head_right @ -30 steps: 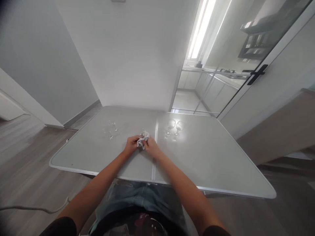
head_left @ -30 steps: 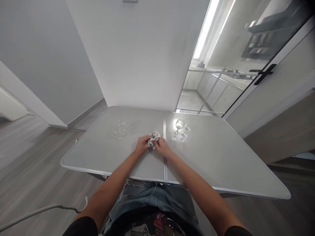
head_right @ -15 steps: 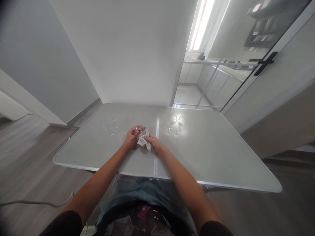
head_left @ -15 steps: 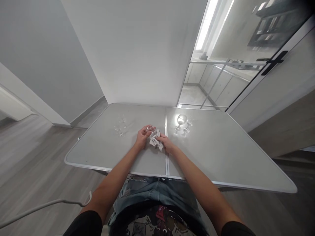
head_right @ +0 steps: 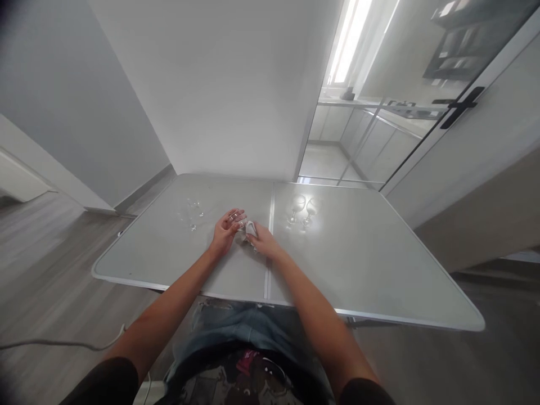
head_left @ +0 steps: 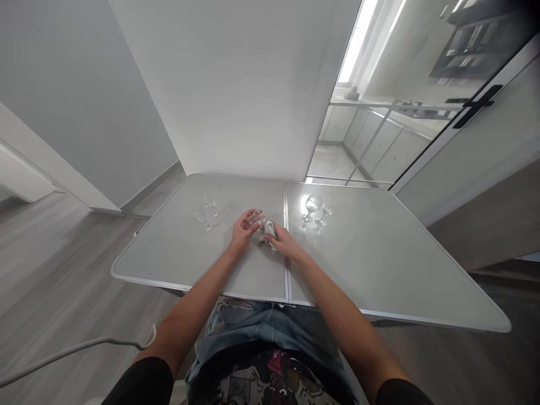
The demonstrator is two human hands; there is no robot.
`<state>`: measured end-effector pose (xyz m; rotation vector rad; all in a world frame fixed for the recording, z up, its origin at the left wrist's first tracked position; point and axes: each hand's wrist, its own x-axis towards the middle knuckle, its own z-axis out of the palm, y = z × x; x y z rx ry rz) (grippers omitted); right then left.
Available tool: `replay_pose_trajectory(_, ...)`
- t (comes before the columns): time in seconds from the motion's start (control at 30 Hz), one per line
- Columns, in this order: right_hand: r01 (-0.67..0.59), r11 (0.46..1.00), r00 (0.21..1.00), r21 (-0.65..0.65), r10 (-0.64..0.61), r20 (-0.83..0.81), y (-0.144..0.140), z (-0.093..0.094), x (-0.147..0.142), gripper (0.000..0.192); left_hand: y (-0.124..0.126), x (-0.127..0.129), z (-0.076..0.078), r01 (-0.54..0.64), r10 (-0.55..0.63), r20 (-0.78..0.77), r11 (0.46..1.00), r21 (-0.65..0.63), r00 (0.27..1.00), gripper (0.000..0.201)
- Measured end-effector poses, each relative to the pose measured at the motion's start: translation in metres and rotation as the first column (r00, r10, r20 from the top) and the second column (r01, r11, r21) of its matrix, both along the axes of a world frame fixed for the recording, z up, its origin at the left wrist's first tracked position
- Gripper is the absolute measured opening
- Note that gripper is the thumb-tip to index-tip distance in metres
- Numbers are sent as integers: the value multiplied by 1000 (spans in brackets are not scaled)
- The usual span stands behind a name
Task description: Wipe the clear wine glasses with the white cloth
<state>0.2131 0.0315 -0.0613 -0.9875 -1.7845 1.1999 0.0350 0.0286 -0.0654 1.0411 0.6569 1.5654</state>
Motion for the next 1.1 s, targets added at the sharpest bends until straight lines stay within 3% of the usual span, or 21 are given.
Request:
replay_pose_trajectory(0.07, -29, 985, 991, -168, 7, -132, 1, 0, 1, 35, -2, 0, 1, 35, -35, 17, 999, 3, 999, 64)
replay_pose_trajectory(0.17, -210, 844, 937, -493, 30, -347, 0, 3, 4, 41, -3, 0, 1, 78, -78, 36, 997, 11, 996, 63)
replay_pose_trajectory(0.23, -274, 786, 890, -555, -11, -456, -2, 9, 5, 39, -2, 0, 1, 64, -65, 50, 998, 9, 997, 60)
replay_pose_trajectory(0.37, -254, 848, 828, -464, -57, -557, -7, 20, 0, 34, 1, -1, 0, -18, 19, 63, 1000, -9, 998, 56)
replay_pose_trajectory(0.43, -194, 909, 897, -368, 12, -443, -8, 21, -2, 37, 2, -1, -1, -34, 34, 35, 999, 3, 999, 59)
replay_pose_trajectory(0.5, -101, 979, 972, -176, 59, -229, -9, 18, -3, 36, 2, 0, -2, -45, 45, -7, 999, 28, 999, 62)
replay_pose_trajectory(0.57, -40, 998, 998, 52, 42, -39, -11, 15, -4, 34, 2, 1, -2, -57, 59, -33, 997, 52, 998, 62)
replay_pose_trajectory(0.63, 12, 986, 1000, 166, -16, 23, -12, 13, -6, 30, 1, 1, -2, -55, 56, -30, 997, 61, 998, 60)
replay_pose_trajectory(0.7, 43, 994, 998, 100, -39, -41, -13, 12, -7, 31, 0, 1, -2, -30, 30, -11, 998, 52, 999, 59)
replay_pose_trajectory(0.77, -30, 993, 981, -118, 6, -191, -11, 12, -6, 35, -1, 0, -1, 11, -12, 5, 999, 32, 1000, 60)
replay_pose_trajectory(0.83, -211, 917, 934, -339, 87, -346, -10, 12, -3, 38, -2, 0, 0, 59, -59, 13, 998, 19, 998, 63)
replay_pose_trajectory(0.9, -316, 848, 902, -426, 130, -412, -9, 12, -1, 40, -2, 1, 0, 85, -85, 16, 996, 18, 996, 65)
replay_pose_trajectory(0.97, -224, 907, 933, -357, 94, -347, -9, 13, 0, 37, -1, 1, 0, 72, -72, 20, 997, 19, 997, 64)
replay_pose_trajectory(1.03, -20, 990, 982, -140, -7, -191, -12, 14, -1, 32, 0, 1, -1, 36, -36, 27, 999, 17, 999, 62)
replay_pose_trajectory(1.1, 122, 988, 992, 93, -119, -44, -14, 15, -4, 26, 1, 1, -2, 10, -11, 33, 1000, 12, 999, 62)
